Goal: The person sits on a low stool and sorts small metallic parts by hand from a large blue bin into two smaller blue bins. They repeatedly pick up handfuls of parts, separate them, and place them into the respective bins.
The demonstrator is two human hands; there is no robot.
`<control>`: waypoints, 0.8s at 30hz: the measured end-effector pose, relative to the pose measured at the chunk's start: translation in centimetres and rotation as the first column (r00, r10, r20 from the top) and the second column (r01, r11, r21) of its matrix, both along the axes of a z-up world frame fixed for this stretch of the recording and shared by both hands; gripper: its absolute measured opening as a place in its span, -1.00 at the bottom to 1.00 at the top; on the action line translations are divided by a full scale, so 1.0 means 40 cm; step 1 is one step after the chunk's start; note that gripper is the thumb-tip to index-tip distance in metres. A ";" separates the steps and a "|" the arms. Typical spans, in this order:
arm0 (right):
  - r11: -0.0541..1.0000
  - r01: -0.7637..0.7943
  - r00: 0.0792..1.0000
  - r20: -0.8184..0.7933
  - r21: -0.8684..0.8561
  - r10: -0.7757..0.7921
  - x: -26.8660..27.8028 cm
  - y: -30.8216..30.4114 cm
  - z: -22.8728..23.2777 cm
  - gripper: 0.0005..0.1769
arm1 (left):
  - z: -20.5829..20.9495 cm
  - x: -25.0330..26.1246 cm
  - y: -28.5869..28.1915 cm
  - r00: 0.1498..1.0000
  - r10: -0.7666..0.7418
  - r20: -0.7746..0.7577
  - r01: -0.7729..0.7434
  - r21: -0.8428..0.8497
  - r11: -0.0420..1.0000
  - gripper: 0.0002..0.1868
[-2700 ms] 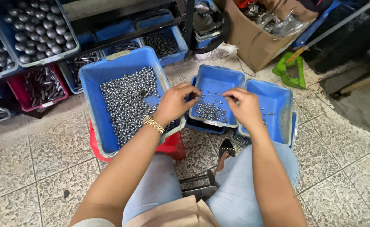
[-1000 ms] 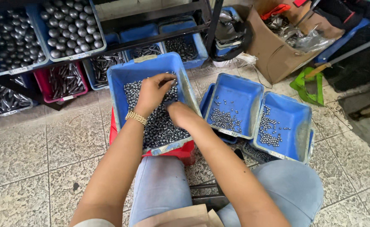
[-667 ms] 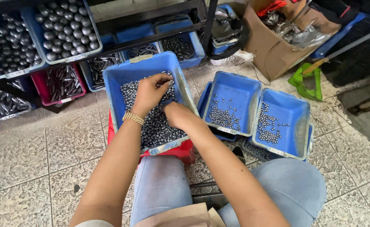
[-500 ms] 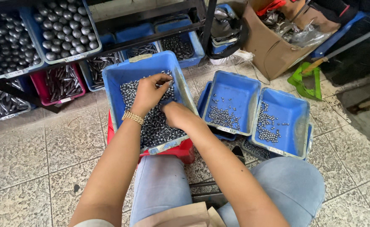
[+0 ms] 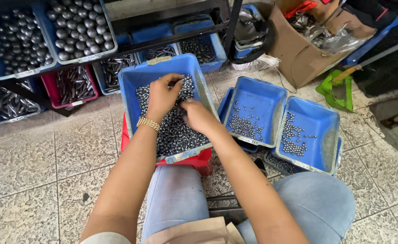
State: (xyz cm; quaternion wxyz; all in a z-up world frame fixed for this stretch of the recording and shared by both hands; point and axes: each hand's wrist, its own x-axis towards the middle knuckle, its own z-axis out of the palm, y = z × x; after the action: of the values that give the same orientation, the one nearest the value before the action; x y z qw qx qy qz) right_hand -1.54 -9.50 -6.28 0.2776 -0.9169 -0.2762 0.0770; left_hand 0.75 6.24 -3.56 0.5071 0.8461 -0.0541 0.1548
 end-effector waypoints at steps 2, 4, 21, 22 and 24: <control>0.999 -0.013 1.000 0.022 -0.049 0.014 -0.003 -0.003 0.001 -0.69 | 0.007 -0.003 0.000 1.000 0.005 -0.004 -0.005 0.011 1.000 -0.80; 0.995 -0.025 0.999 0.044 -0.098 0.029 -0.004 0.002 0.001 -0.69 | 0.006 -0.003 -0.001 1.000 0.009 -0.007 -0.009 0.022 1.000 -0.79; 0.942 -0.139 0.820 0.498 -0.306 0.283 0.027 0.088 -0.132 -0.79 | -0.003 -0.003 -0.006 0.997 -0.083 0.011 0.082 0.059 0.995 -0.79; 0.944 -0.133 0.821 0.499 -0.303 0.276 0.026 0.089 -0.136 -0.79 | -0.008 -0.002 -0.007 0.996 -0.089 0.012 0.088 0.062 0.994 -0.79; 0.962 -0.097 0.902 0.386 -0.254 0.193 0.026 0.090 -0.145 -0.82 | -0.020 0.002 -0.009 0.991 -0.130 0.013 0.128 0.097 0.987 -0.78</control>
State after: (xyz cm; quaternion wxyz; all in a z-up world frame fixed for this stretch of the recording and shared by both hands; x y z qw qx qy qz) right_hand -0.49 -5.90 -12.08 0.1002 -0.9152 -0.3851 -0.0636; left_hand 0.81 5.86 -4.36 0.4744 0.8626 -0.1209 0.1274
